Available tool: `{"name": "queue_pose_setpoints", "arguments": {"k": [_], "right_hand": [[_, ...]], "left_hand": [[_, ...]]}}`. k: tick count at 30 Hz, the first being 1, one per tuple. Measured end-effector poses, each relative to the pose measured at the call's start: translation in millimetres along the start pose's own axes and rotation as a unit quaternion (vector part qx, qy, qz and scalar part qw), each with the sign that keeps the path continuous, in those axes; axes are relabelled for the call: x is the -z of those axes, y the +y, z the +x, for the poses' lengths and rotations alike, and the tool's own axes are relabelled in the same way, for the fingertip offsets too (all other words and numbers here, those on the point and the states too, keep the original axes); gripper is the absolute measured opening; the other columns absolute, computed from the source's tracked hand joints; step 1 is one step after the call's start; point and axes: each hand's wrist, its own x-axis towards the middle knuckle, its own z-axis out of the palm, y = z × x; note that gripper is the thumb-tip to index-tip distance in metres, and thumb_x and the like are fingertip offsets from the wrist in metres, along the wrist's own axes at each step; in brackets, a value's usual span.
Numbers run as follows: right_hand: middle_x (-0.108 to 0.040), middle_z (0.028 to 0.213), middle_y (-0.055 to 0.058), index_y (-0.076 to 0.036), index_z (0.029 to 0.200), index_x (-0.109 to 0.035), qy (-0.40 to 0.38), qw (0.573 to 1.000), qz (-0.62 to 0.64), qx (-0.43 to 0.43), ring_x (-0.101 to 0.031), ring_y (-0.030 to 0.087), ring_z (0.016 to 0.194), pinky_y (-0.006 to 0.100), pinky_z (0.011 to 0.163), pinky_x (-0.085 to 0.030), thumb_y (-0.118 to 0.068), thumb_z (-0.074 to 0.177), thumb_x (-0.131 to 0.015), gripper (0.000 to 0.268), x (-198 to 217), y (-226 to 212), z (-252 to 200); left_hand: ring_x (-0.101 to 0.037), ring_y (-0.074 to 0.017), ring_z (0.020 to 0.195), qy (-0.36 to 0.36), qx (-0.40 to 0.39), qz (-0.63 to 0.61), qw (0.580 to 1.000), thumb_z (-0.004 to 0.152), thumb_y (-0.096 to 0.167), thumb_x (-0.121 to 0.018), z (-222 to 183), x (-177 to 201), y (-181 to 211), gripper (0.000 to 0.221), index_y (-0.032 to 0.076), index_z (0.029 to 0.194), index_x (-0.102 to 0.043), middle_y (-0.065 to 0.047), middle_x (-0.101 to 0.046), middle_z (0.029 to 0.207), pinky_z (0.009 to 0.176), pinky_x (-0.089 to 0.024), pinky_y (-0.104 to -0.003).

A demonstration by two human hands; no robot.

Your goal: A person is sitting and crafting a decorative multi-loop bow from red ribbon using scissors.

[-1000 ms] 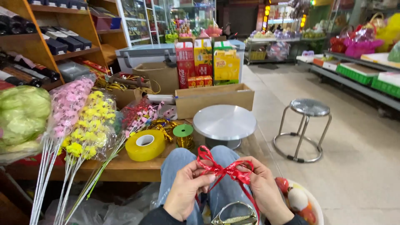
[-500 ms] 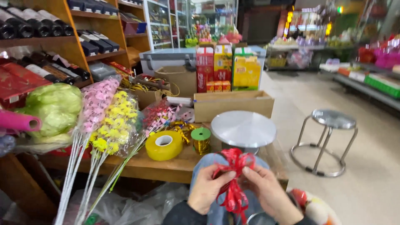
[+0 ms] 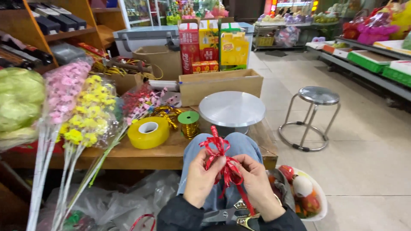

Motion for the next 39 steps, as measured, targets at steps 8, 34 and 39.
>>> {"name": "queue_pose_setpoints", "arguments": {"k": [8, 34, 39], "right_hand": [[-0.080, 0.095, 0.002, -0.011, 0.100, -0.077, 0.023, 0.933, -0.261, 0.245, -0.073, 0.014, 0.089, 0.029, 0.078, -0.057, -0.005, 0.094, -0.070, 0.011, 14.6, -2.9, 8.3], [-0.069, 0.069, 0.006, -0.003, 0.104, -0.080, 0.053, 0.987, -0.098, 0.118, -0.054, 0.012, 0.056, 0.028, 0.049, -0.051, -0.003, 0.090, -0.078, 0.014, -30.9, 15.0, -28.0], [-0.061, 0.068, 0.003, -0.004, 0.088, -0.072, 0.072, 0.989, 0.055, 0.114, -0.044, 0.012, 0.053, 0.028, 0.047, -0.036, -0.002, 0.092, -0.077, 0.007, -6.6, 39.4, -7.7]], "left_hand": [[-0.038, -0.0114, 0.046, -0.138, 0.189, -0.278, 0.932, 0.092, -0.011, -0.067, 9.0, 8.9, -23.0, 0.019, 0.007, 0.088, -0.062, -0.005, -0.053, 0.063, 0.043, -0.026, -0.027], [-0.064, -0.0288, 0.066, 0.113, -0.152, 0.277, 0.942, 0.090, 0.022, -0.065, -20.0, 7.7, -30.0, 0.011, 0.017, 0.082, -0.070, -0.004, -0.069, 0.068, 0.062, -0.046, -0.042], [-0.071, -0.0152, 0.077, 0.024, 0.067, -0.129, 0.989, 0.088, 0.007, -0.081, -10.1, 11.3, -39.7, 0.005, 0.002, 0.090, -0.081, -0.007, -0.079, 0.083, 0.075, -0.059, -0.031]]}}
